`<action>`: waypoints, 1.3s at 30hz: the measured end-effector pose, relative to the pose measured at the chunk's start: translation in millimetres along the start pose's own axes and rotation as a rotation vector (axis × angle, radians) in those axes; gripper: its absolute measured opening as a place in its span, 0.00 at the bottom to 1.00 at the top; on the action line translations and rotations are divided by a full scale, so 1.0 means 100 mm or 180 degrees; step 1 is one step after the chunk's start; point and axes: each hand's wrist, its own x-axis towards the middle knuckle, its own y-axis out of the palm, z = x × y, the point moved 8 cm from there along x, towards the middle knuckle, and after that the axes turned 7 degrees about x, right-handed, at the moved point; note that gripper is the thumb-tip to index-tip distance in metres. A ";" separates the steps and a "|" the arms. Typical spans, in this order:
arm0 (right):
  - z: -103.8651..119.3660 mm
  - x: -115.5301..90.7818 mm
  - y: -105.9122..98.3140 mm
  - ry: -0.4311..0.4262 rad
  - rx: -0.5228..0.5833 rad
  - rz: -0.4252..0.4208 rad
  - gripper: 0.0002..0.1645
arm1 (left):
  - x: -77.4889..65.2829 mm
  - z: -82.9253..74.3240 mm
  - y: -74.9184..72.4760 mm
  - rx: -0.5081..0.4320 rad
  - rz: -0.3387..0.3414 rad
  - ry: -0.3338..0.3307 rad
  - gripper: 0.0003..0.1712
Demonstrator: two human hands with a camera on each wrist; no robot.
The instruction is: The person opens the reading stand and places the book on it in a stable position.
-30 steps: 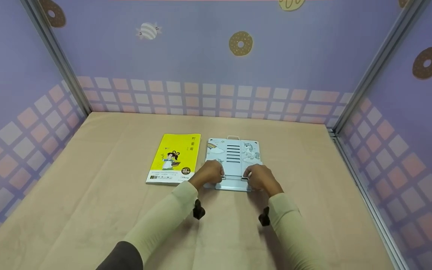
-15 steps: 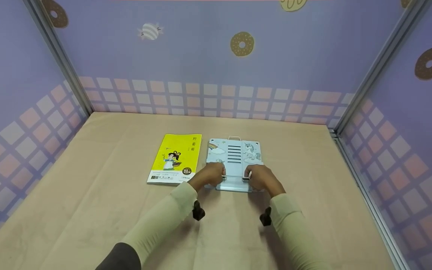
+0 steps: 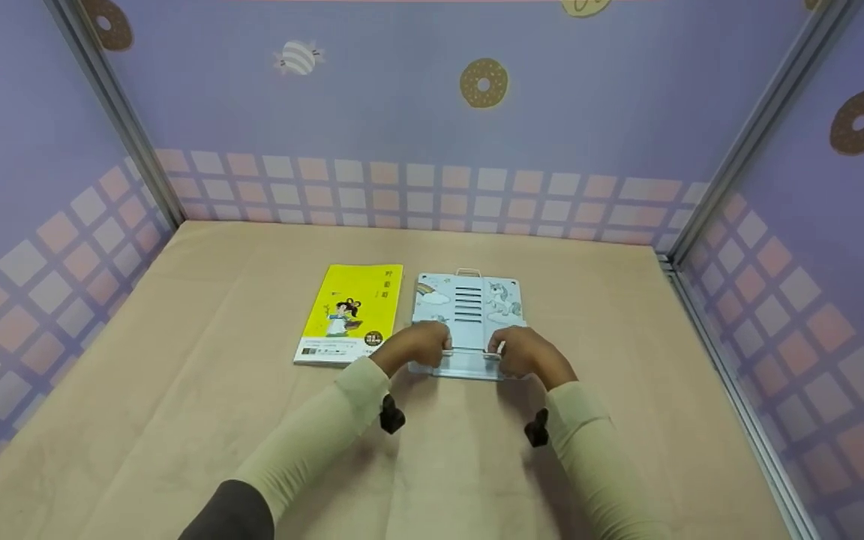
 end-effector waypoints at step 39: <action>-0.58 0.24 -0.24 0.1131 0.0733 -0.0763 0.36 | 0.14 0.59 -0.13 -0.1631 -0.0975 -0.0813 0.37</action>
